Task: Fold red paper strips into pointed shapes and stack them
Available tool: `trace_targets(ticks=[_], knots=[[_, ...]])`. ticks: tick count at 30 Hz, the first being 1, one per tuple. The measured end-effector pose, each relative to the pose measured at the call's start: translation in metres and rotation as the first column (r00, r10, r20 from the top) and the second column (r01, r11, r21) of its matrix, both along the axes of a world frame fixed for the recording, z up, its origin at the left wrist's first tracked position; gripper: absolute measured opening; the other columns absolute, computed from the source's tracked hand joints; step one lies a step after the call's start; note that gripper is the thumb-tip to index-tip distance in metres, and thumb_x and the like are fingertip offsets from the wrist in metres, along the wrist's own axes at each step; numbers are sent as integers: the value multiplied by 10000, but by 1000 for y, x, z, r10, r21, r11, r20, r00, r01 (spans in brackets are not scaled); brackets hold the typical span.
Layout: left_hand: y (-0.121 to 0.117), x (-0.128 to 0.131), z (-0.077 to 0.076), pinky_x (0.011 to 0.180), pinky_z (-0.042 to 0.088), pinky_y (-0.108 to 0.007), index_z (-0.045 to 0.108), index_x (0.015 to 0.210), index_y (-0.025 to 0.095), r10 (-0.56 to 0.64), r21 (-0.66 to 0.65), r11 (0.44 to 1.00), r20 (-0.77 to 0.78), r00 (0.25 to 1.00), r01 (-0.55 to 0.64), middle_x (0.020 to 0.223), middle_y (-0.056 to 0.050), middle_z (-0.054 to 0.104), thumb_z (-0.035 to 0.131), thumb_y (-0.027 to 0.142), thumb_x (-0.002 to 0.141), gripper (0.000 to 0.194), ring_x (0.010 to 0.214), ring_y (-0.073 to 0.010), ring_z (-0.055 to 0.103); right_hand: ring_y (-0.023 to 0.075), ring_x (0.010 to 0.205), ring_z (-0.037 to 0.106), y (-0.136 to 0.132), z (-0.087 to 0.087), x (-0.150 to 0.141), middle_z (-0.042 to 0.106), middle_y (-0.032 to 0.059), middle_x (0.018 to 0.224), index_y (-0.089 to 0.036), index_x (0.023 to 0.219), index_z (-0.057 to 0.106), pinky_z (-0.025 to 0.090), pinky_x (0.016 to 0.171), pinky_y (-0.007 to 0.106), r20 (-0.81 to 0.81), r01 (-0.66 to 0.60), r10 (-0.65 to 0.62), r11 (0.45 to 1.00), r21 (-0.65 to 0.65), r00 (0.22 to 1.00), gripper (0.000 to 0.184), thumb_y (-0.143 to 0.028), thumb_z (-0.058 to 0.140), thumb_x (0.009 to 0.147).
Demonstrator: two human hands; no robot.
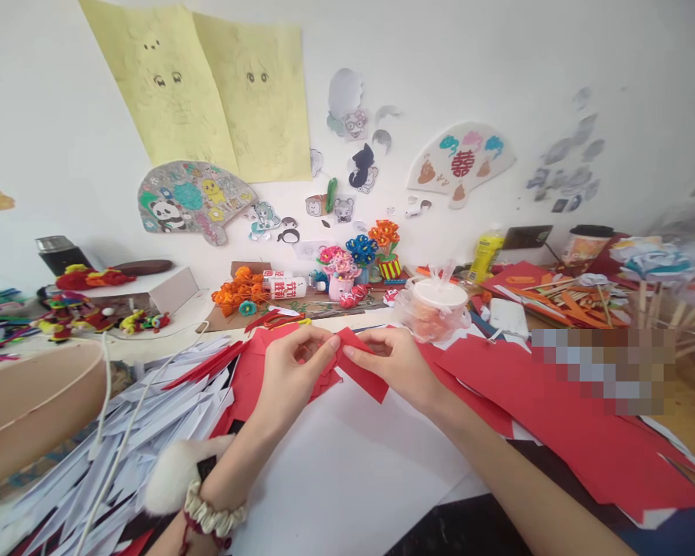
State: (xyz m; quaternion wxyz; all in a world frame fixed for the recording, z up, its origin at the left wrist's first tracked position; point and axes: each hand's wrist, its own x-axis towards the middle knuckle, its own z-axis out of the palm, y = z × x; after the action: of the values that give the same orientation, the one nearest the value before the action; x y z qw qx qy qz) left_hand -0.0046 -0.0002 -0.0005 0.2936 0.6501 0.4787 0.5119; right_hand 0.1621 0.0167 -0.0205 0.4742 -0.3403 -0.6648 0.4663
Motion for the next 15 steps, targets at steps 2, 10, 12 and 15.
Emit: trace_targets(ticks=[2,10,12,15], knots=[[0,0,0,601,457,-243,657,736,152,-13,1,1000,20,1000,13,725,-41,658,644,384,766,234,675,-163,582,225,835,673,-1,1,0,722,60,865,-173,860,707,534,742,334,-24,-25,25,1000,-13,999,214,-358,679,757],[0,0,-2,571,435,-237,639,749,149,-32,-28,999,40,999,33,705,-32,624,642,393,773,246,629,-141,539,232,868,668,-2,5,-1,719,66,894,-163,856,701,530,751,334,-47,-69,66,995,-74,997,216,-356,682,759],[-1,1,-4,561,422,-233,631,739,152,-7,-18,1000,8,1000,7,680,-23,605,635,402,779,253,614,-135,520,226,845,668,-2,4,-1,717,63,880,-165,850,703,527,716,319,-37,-61,58,996,-70,998,229,-379,662,779],[-3,2,-4,560,407,-232,608,730,155,16,4,1000,-31,999,-16,670,-15,586,614,401,797,255,612,-131,504,216,828,664,-2,4,-1,714,59,879,-167,850,704,515,686,297,-33,-66,64,996,-64,997,239,-392,645,797]])
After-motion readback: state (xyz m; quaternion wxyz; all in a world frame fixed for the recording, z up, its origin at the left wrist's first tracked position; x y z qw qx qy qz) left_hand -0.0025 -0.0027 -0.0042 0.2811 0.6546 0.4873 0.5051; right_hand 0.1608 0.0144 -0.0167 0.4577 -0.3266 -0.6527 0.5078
